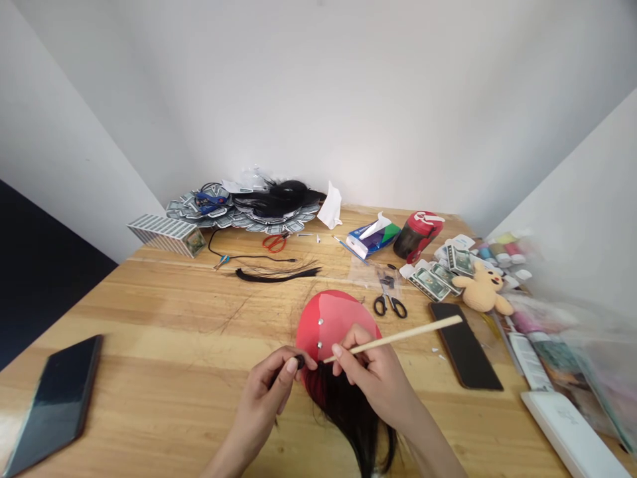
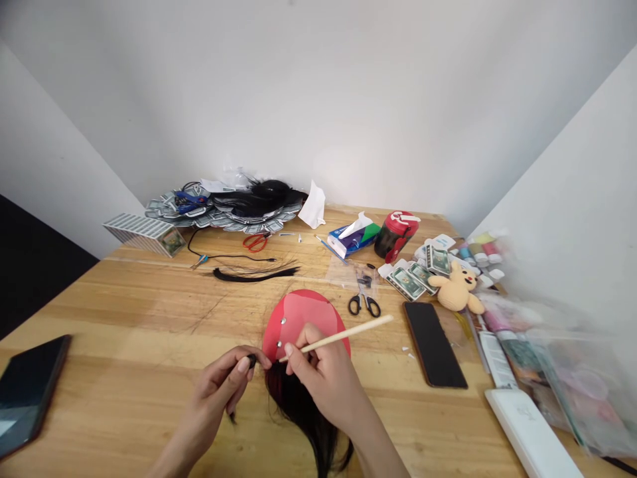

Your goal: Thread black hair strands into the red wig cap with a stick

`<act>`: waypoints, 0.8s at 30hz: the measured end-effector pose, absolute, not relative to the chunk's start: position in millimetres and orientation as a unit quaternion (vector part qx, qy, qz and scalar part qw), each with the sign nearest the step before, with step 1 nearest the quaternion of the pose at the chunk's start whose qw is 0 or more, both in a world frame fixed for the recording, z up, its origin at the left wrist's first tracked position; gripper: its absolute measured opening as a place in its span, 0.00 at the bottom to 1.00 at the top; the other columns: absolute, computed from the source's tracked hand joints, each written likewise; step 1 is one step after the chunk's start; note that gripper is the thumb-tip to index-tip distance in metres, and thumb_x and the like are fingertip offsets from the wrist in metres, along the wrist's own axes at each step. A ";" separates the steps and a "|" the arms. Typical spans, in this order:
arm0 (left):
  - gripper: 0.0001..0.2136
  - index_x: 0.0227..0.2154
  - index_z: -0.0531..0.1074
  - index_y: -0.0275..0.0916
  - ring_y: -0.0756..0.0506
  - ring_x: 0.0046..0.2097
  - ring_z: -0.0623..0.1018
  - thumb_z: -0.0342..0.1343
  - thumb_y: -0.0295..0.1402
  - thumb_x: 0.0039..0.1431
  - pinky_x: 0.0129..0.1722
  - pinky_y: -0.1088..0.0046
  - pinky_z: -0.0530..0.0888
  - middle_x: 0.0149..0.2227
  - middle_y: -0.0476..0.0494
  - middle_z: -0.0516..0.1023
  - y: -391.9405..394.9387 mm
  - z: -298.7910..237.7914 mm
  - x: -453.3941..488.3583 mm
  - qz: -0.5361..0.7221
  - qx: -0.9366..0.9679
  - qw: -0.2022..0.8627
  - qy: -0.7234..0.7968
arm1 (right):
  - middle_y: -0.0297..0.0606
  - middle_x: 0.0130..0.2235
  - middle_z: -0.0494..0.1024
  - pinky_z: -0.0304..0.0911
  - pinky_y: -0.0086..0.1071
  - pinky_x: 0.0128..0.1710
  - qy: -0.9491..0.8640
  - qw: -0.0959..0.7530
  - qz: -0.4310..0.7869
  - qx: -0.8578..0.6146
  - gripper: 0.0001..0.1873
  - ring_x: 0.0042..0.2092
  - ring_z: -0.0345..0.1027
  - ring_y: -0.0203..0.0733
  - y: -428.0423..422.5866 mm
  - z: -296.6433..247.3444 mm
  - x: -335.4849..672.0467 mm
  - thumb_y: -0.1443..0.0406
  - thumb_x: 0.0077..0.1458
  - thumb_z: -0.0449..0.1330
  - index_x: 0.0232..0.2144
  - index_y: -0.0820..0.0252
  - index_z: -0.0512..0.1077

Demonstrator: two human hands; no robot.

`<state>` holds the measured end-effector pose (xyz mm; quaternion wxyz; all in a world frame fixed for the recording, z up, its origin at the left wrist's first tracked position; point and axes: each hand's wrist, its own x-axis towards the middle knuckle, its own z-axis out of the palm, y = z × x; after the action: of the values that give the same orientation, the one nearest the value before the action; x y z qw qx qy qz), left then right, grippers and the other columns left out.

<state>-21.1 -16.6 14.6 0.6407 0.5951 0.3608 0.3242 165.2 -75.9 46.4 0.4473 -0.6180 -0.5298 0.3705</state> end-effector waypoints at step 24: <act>0.17 0.34 0.80 0.39 0.43 0.37 0.76 0.51 0.44 0.67 0.40 0.70 0.72 0.35 0.41 0.80 -21.8 14.7 -15.5 0.332 0.648 0.602 0.328 | 0.27 0.17 0.69 0.54 0.26 0.20 -0.499 0.448 0.325 -0.667 0.21 0.17 0.59 0.32 -70.4 46.8 158.3 0.55 0.66 0.50 0.22 0.53 0.56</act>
<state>-15.5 -21.8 14.7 0.6015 0.6481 0.3284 0.3321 158.3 -70.4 46.8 0.4480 -0.6667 -0.4994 0.3248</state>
